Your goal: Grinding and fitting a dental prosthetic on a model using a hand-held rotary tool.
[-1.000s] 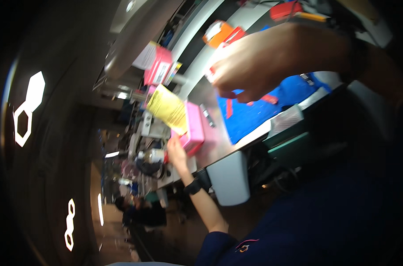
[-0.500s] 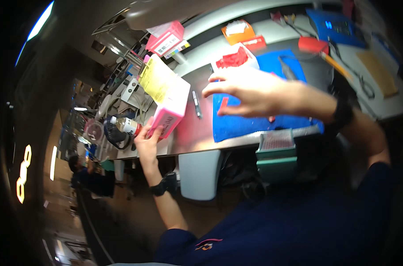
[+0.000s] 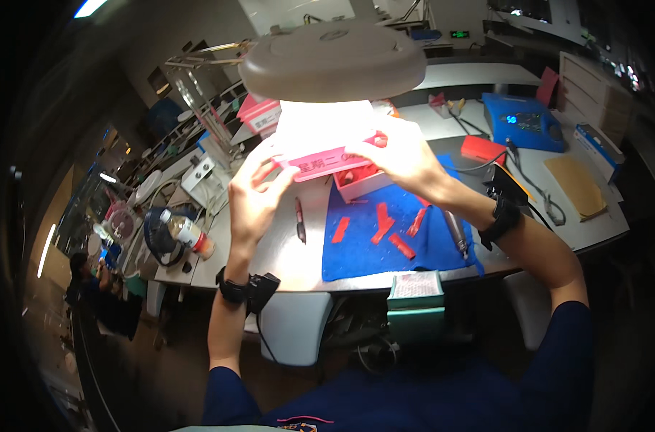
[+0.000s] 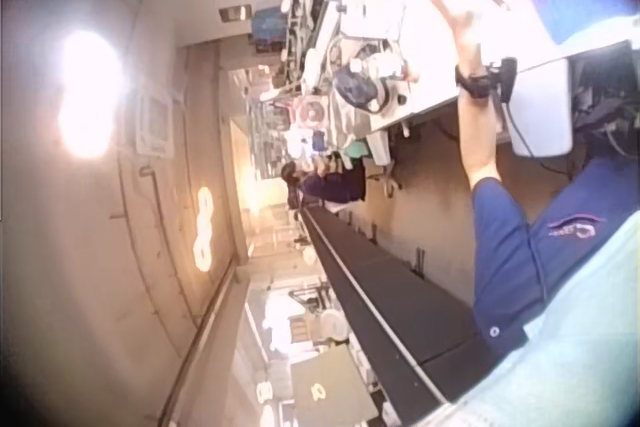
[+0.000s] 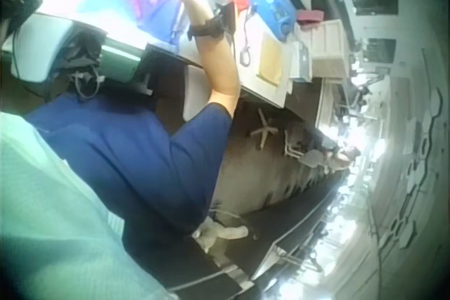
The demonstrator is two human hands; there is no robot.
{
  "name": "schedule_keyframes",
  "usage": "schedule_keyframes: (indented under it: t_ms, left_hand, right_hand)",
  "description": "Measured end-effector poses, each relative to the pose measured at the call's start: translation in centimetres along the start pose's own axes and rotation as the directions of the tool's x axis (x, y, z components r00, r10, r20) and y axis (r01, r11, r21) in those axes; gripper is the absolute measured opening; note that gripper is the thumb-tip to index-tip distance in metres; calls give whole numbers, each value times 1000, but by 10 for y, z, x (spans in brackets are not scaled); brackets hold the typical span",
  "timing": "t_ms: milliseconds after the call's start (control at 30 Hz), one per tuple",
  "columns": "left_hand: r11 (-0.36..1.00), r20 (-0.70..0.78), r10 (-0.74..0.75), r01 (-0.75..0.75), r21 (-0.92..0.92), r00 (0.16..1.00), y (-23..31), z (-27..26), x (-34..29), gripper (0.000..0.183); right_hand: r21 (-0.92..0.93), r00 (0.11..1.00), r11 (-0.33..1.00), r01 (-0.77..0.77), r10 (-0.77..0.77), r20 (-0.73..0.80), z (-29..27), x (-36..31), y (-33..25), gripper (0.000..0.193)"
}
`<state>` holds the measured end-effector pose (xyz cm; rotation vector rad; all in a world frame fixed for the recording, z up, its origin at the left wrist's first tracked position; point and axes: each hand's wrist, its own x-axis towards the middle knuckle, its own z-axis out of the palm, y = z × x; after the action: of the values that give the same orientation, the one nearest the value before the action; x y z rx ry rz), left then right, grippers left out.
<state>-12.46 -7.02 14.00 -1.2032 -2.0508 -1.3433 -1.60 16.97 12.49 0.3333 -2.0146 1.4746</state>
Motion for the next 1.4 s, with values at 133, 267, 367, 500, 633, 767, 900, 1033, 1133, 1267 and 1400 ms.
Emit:
schedule_keyframes:
  t_ms: [133,267,367,500,633,767,900,1033,1133,1267,1400]
  left_hand:
    - [997,36,-70,69,34,997,-32,3,51,40]
    - [961,54,96,-107,257,994,-131,-25,121,41]
    - [911,45,79,-90,401,996,-166,-32,158,49]
    - [808,126,-36,-46,588,991,-219,-42,184,57]
    - [851,22,-201,163,498,979,-220,-31,185,59]
    - [904,61,-251,212,371,966,-222,-32,192,53]
    - [917,13,-392,389,89,920,-227,-34,195,47]
    - [931,3,-253,243,273,967,-235,-34,194,46]
    - [931,-27,-198,196,308,980,-240,-41,209,44]
    - [959,-118,-262,272,78,958,-249,-26,209,38]
    - [985,-118,-173,170,-38,978,-273,-34,209,34]
  right_hand:
    - [-408,975,906,113,-181,-131,-79,26,43,26]
    - [-389,963,920,43,-142,-229,-103,56,52,27]
    - [-480,958,872,95,-212,-196,-127,83,73,28]
    - [-521,943,852,47,-210,-258,-132,94,73,28]
    - [-474,961,880,-14,-120,-251,-159,105,94,31]
    - [-594,954,762,-259,105,-282,-195,124,108,39]
    - [-604,944,735,-308,156,-291,-208,129,118,45]
    - [-776,956,597,-203,-50,-289,-208,116,96,46]
    - [-943,910,318,-96,-355,-212,-200,97,99,43]
    - [-941,867,317,117,-494,-59,-163,71,66,33]
    - [-948,943,281,150,-329,51,-136,48,37,25]
